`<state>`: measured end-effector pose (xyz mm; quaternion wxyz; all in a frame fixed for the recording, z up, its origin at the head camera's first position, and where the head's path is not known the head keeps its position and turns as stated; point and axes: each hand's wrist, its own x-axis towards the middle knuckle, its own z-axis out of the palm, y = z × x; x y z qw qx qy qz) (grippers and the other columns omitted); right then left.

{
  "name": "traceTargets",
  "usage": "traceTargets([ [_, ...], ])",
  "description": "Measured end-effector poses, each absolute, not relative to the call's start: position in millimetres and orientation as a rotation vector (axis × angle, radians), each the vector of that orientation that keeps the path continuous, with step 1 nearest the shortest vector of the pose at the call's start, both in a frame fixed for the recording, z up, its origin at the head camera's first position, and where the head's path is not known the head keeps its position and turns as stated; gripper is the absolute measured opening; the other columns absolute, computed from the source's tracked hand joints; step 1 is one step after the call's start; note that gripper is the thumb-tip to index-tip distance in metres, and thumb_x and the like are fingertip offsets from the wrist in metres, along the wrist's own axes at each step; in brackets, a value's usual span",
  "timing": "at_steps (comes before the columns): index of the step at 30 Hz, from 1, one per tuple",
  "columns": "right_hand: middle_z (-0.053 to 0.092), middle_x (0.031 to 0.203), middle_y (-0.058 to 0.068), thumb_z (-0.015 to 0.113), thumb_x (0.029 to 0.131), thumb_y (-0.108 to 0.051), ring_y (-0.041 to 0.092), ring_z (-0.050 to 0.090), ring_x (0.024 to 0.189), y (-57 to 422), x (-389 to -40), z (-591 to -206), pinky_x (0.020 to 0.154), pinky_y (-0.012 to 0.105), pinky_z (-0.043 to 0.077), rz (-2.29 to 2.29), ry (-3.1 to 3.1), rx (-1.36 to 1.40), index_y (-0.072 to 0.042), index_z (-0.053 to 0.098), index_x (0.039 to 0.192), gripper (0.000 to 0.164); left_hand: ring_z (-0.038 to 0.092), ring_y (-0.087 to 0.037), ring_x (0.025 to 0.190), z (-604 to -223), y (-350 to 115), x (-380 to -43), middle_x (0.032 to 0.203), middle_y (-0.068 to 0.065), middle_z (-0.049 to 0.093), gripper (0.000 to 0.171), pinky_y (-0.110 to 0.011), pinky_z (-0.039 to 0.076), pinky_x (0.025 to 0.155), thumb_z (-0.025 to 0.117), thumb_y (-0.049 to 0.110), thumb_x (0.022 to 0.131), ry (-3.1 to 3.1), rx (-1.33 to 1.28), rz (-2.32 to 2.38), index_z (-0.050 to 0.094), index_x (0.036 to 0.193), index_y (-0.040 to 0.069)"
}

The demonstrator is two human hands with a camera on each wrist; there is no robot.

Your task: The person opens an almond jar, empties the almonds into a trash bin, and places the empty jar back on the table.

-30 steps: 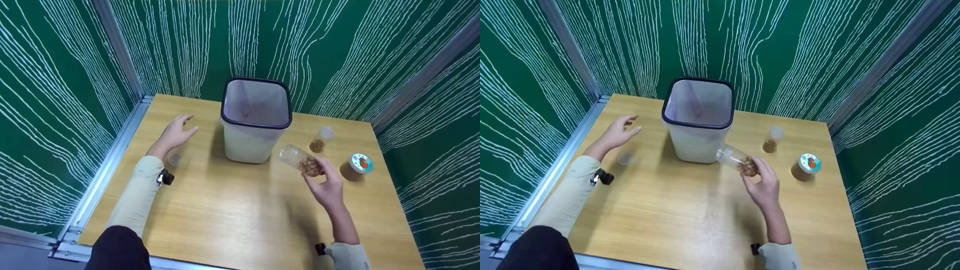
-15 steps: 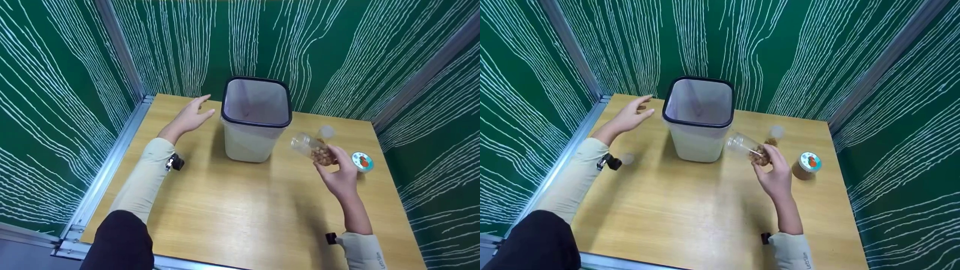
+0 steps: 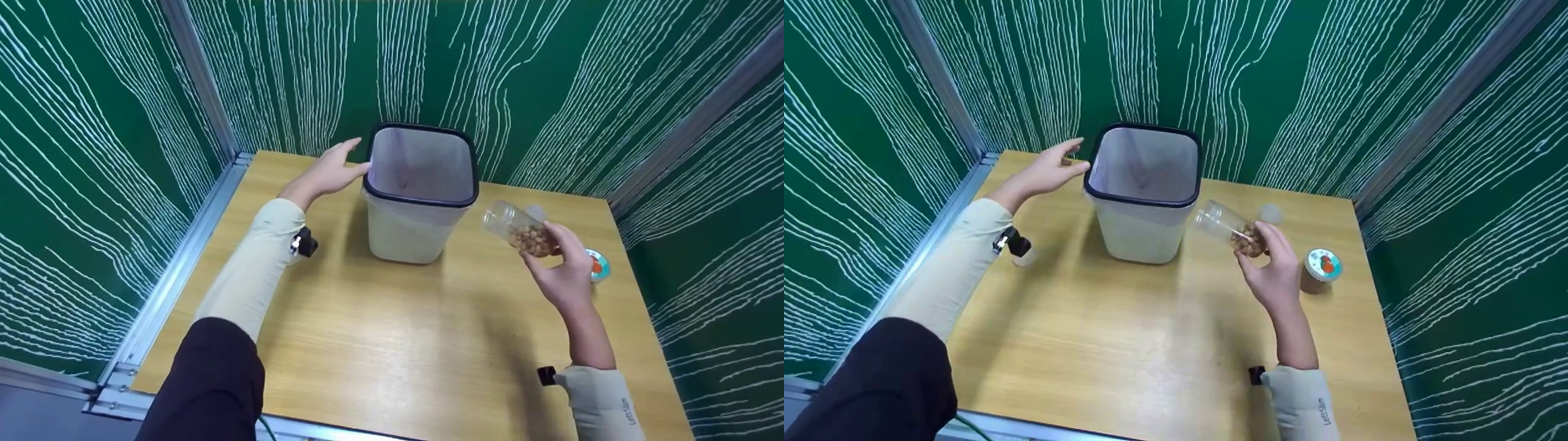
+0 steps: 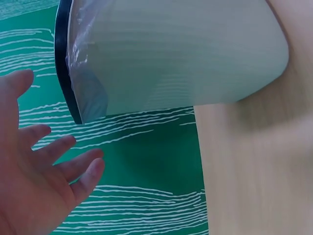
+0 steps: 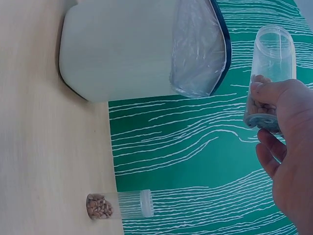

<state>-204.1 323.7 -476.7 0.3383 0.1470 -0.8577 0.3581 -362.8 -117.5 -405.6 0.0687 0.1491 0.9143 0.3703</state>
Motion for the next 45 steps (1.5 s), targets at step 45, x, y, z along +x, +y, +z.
traceTargets([
  [45, 0.058, 0.127, -0.003, 0.082, 0.078, -0.020, 0.014, 0.053, 0.104, 343, -255, -437, 0.081, 0.014, 0.045, 0.914, -2.283, 0.180, -0.032, 0.057, 0.134, 0.062, 0.041, -0.028, 0.126, -419, -83, -389, 0.162, -0.007, 0.006, 0.085, -0.046, 0.051, 0.082, 0.053, 0.024, 0.096, 2.440, 0.288, 1.391, -0.007, 0.157, 0.025],
])
